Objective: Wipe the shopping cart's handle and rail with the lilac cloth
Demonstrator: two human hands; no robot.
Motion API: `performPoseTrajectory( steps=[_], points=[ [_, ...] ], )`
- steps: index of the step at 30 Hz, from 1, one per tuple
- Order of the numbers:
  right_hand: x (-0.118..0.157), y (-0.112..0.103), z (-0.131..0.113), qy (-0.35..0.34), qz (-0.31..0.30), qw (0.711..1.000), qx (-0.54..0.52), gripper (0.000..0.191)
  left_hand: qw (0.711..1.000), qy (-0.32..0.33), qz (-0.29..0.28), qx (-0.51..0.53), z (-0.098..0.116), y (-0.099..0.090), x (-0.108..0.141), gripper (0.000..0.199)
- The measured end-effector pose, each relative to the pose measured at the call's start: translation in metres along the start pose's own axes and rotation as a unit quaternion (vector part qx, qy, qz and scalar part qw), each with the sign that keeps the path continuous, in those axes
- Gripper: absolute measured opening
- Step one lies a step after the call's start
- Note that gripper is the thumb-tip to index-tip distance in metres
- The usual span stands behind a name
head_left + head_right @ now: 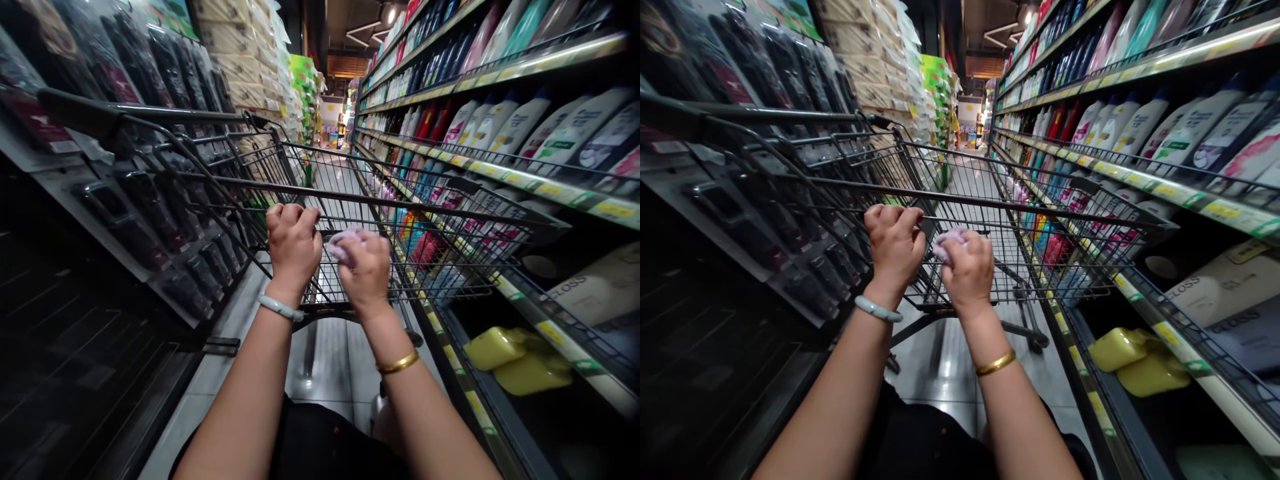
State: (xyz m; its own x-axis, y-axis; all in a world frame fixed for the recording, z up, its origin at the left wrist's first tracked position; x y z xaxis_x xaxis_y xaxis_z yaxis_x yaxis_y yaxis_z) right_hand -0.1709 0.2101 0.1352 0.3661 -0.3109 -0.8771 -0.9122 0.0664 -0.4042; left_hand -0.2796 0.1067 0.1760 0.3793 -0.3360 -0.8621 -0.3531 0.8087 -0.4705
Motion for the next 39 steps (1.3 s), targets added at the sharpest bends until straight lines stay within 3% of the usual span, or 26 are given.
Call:
performPoseTrajectory(
  steps=[3,5,10,16,22,28,35,39],
  points=[
    [-0.013,-0.011,0.015,0.044,0.104,0.994,0.005,0.022,1.0,-0.006,0.001,0.015,-0.002,0.0,0.0,0.028],
    [-0.01,-0.009,0.018,0.059,0.123,0.991,0.013,0.021,1.0,-0.009,-0.001,0.028,-0.004,0.0,0.0,0.029],
    [0.016,0.01,0.005,0.01,-0.029,0.999,0.03,0.031,1.0,-0.008,-0.007,0.028,-0.01,0.0,-0.003,0.032],
    [0.013,0.005,0.017,0.09,0.028,0.995,0.023,0.025,0.999,-0.011,-0.011,0.051,-0.026,0.002,-0.006,0.034],
    [0.037,0.026,0.0,0.03,-0.108,0.993,0.037,0.033,0.998,-0.011,-0.039,0.051,-0.042,0.005,-0.007,0.047],
    [0.019,0.019,-0.01,0.042,-0.108,0.993,0.024,0.034,0.996,-0.006,-0.055,0.075,-0.051,0.009,-0.007,0.058],
    [0.064,0.057,-0.016,0.009,-0.264,0.964,0.017,0.026,0.99,-0.019,-0.112,0.083,-0.054,0.009,-0.009,0.071],
    [0.062,0.058,-0.013,0.001,-0.22,0.975,0.031,0.031,0.99,-0.038,-0.112,0.077,-0.053,0.012,-0.009,0.075]
  ],
)
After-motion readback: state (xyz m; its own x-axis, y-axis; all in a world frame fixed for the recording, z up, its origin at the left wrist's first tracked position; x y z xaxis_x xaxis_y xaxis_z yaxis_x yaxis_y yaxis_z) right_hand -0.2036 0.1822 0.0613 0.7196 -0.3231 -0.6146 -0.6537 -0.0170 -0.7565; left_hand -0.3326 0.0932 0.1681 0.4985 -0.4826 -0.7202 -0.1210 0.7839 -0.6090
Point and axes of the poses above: each hand's wrist, its own x-axis away from the middle knuckle, its own y-axis out of the palm, z = x × y, the point moved 1 cm from there along -x, towards the middle knuckle, and after that the axes turned 2 degrees about y, right-handed, at the moved point
